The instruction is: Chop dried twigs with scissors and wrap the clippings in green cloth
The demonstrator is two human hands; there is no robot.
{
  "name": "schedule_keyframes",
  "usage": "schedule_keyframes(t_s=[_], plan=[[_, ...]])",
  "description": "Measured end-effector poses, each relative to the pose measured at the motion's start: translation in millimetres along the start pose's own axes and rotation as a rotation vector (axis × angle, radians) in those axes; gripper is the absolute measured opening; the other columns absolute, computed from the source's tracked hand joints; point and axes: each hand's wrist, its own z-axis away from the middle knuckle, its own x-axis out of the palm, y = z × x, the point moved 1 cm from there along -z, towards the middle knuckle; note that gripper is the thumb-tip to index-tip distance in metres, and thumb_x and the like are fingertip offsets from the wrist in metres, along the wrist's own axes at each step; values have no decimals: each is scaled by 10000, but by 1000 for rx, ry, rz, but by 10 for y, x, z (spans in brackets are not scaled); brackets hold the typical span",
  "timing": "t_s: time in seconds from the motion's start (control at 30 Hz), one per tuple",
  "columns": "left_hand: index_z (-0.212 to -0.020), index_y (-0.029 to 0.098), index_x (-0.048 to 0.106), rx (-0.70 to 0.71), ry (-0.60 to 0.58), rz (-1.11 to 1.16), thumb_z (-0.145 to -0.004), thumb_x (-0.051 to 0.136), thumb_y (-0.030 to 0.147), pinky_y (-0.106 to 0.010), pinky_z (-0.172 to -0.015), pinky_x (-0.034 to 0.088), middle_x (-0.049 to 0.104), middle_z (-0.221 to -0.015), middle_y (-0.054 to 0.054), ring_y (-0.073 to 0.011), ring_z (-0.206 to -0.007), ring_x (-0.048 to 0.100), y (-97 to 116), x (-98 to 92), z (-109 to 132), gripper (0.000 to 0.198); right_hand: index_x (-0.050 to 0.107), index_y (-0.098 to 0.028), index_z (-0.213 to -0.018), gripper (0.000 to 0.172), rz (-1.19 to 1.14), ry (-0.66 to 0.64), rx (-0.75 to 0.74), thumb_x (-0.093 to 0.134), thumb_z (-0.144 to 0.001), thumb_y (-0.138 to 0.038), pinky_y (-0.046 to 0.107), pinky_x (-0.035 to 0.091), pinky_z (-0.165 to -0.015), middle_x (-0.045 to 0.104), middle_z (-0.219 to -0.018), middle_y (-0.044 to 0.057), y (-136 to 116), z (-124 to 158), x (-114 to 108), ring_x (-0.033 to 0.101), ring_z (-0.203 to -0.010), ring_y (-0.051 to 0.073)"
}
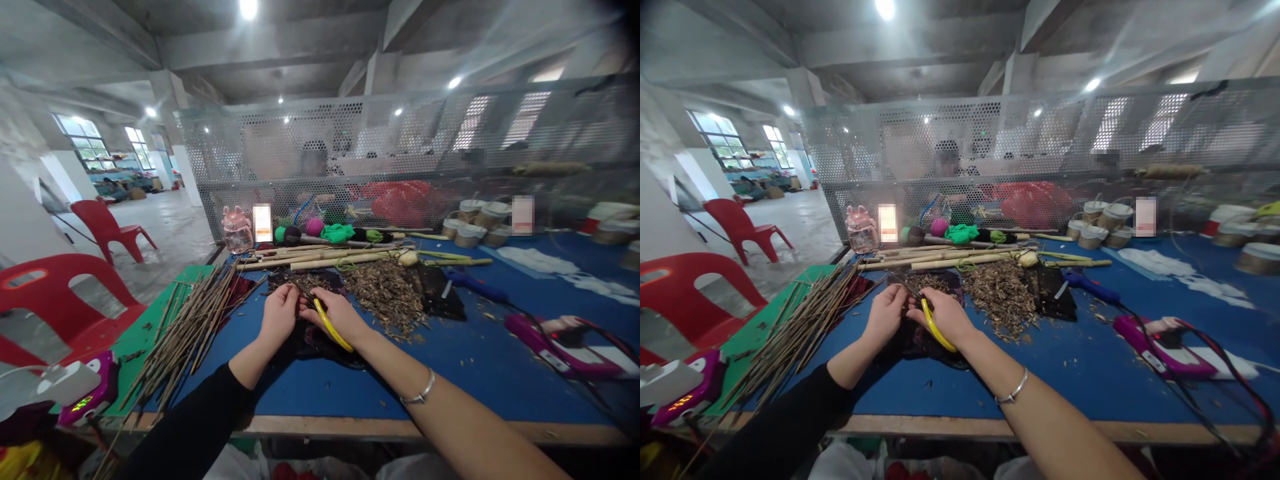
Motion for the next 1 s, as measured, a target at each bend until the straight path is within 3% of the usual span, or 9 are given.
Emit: schedule_keyframes(t_s=[0.2, 0.4, 0.73, 0.9, 1.0], plan=[[-762, 158, 547, -35, -30, 119, -720, 550, 399, -169, -454, 395, 560, -635, 26, -66, -483, 489, -23, 30, 8, 245, 521, -192, -946, 266, 24, 19, 32, 520, -805, -418, 240, 407, -654, 611, -853, 41, -15, 2, 4, 559, -735, 153], [-701, 141, 559, -8, -29, 27, -710, 545, 305, -173, -509, 417, 548, -588, 30, -68, -507, 503, -22, -4, -21, 165, 468, -192, -1095, 451, 98, -12, 56, 578, -743, -452, 291, 412, -746, 568, -989, 82, 15, 18, 27, 548, -897, 199], [-682, 148, 546, -14, -41, -82, -738, 505, 374, -179, -447, 389, 545, -568, 32, -69, -449, 474, -43, -23, -26, 236, 555, -199, -905, 272, 35, 11, 71, 530, -786, -442, 209, 353, -538, 619, -735, 29, 7, 7, 20, 552, -609, 140], [-661, 144, 576, -82, -18, -373, -740, 502, 352, -199, -444, 377, 531, -492, 21, -90, -423, 475, -104, -59, -54, 234, 565, -195, -983, 340, 149, 32, 114, 513, -783, -466, 225, 360, -561, 630, -717, 44, 60, -13, -27, 583, -631, 171], [-732, 135, 629, 5, -18, -645, -707, 566, 356, -212, -501, 385, 581, -553, -5, -109, -493, 511, -85, -89, -22, 231, 548, -189, -1044, 396, 164, 67, 116, 514, -772, -476, 232, 373, -571, 629, -716, 44, 115, -31, -82, 587, -645, 179]])
